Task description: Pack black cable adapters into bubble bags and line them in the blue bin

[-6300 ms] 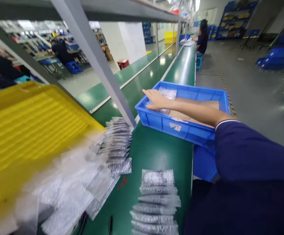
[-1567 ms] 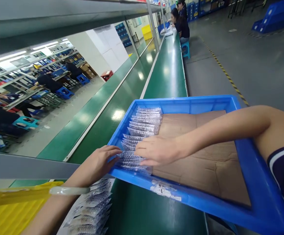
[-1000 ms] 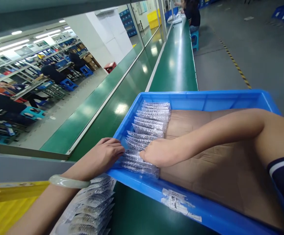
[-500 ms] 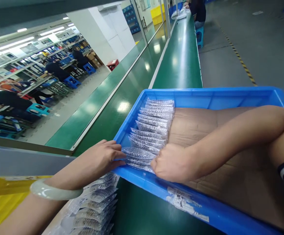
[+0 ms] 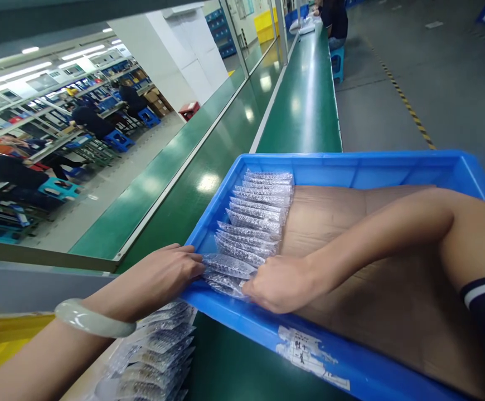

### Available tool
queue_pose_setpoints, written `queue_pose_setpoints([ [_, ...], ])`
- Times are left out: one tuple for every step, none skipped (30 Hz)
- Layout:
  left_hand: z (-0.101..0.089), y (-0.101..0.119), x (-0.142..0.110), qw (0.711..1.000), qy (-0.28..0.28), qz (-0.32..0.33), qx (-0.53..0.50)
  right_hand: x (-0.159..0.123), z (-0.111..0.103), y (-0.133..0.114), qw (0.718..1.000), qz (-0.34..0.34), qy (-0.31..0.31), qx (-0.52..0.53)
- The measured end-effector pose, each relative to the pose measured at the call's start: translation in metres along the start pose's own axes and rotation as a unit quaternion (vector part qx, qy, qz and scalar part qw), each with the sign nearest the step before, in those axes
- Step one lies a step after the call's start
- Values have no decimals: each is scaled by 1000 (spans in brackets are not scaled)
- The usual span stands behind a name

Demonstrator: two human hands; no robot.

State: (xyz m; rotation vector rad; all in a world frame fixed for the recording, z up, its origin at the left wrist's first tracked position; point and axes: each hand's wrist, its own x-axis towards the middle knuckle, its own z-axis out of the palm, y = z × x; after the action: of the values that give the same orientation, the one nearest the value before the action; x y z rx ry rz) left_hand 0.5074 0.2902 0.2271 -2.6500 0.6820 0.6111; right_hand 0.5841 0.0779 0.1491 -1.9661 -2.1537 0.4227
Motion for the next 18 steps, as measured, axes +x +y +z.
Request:
queue_pose_setpoints([
  [1,-1,0,1000,-6,-6,4,-1,-3,-2,1000,0,-17,-7],
  [2,-2,1,1000,-14,-11,7,-3,-7,-5,999,0,-30,-18],
  [3,-3,2,1000,-20,-16,9,-4,-12,-7,999,-1,-29,-28],
  [4,-3,3,1000,-23,-21,7,-6,-17,-9,999,-5,-10,-38],
  [4,-3,4,999,-22,-24,2,-7,-22,-10,999,-10,25,-46],
  [5,-3,4,999,-20,-27,-6,-7,-26,-9,996,-15,71,-53],
  [5,-2,5,999,-19,-31,-13,-6,-28,-8,992,-21,112,-59],
  [4,-2,5,999,-18,-36,-17,-4,-29,-5,988,-29,137,-67],
  [3,-1,5,999,-19,-40,-17,-2,-27,-1,987,-35,140,-76],
  [3,0,4,999,-21,-42,-16,1,-23,3,988,-39,127,-84],
  [2,1,4,999,-23,-42,-15,4,-19,6,989,-42,107,-92],
  [1,2,4,999,-22,-42,-14,7,-14,9,990,-45,86,-101],
  [1,2,5,999,-20,-42,-13,10,-10,11,991,-45,68,-111],
  [0,3,5,999,-17,-42,-15,12,-6,12,990,-46,56,-118],
  [1,2,5,999,-13,-42,-17,13,-4,13,990,-48,47,-122],
  [1,2,5,999,-10,-44,-19,14,-3,13,990,-50,39,-123],
  [2,1,4,999,-7,-45,-22,14,-3,13,991,-51,31,-122],
  [2,1,4,999,-3,-45,-25,15,-4,13,991,-53,27,-120],
])
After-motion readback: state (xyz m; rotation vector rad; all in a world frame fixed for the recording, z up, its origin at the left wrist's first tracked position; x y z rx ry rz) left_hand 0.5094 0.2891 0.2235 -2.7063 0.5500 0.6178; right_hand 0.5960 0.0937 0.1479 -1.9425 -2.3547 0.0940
